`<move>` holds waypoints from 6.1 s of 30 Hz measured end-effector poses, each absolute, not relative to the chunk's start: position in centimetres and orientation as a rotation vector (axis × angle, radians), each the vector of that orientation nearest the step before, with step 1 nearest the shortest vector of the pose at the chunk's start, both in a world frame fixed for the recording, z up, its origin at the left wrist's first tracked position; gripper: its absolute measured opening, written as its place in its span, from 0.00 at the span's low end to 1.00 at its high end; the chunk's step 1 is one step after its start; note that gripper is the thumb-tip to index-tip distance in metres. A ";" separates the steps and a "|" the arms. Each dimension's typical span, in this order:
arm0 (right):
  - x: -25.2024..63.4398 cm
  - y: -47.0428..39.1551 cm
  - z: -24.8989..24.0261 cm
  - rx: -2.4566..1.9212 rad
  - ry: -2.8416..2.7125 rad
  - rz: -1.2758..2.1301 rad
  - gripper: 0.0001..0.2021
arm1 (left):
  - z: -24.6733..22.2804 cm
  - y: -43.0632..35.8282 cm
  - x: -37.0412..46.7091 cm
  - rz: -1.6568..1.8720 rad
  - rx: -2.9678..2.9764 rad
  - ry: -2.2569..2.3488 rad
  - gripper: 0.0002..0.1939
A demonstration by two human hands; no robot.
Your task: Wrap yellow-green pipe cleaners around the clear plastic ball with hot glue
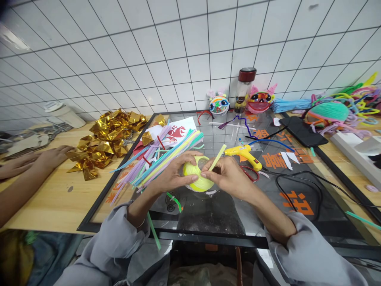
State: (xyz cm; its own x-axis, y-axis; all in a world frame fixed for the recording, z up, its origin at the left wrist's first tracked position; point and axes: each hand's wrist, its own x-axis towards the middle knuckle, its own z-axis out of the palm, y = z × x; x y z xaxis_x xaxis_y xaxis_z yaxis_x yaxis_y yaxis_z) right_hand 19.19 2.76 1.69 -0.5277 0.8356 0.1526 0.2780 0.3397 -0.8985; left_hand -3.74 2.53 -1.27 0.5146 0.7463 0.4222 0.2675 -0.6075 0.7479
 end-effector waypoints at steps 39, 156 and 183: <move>19.1 2.7 1.3 -1.005 -1.981 1.183 0.14 | -1.6 2.4 -3.9 1.171 2.253 0.806 0.12; 19.0 2.6 0.8 -0.911 -1.979 1.126 0.08 | -2.2 1.4 -1.8 1.430 2.246 0.930 0.05; 18.9 2.7 0.8 -0.894 -1.951 1.113 0.08 | -2.4 1.4 -1.9 1.463 2.274 0.901 0.05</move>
State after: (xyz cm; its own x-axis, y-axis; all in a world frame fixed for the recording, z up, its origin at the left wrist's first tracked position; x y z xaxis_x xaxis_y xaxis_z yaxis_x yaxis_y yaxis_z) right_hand 18.87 2.66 0.80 -0.5099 0.8270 0.2367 0.2172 0.3900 -0.8948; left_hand -1.86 1.44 -2.41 0.2884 0.6415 0.7108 0.3464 -0.7620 0.5471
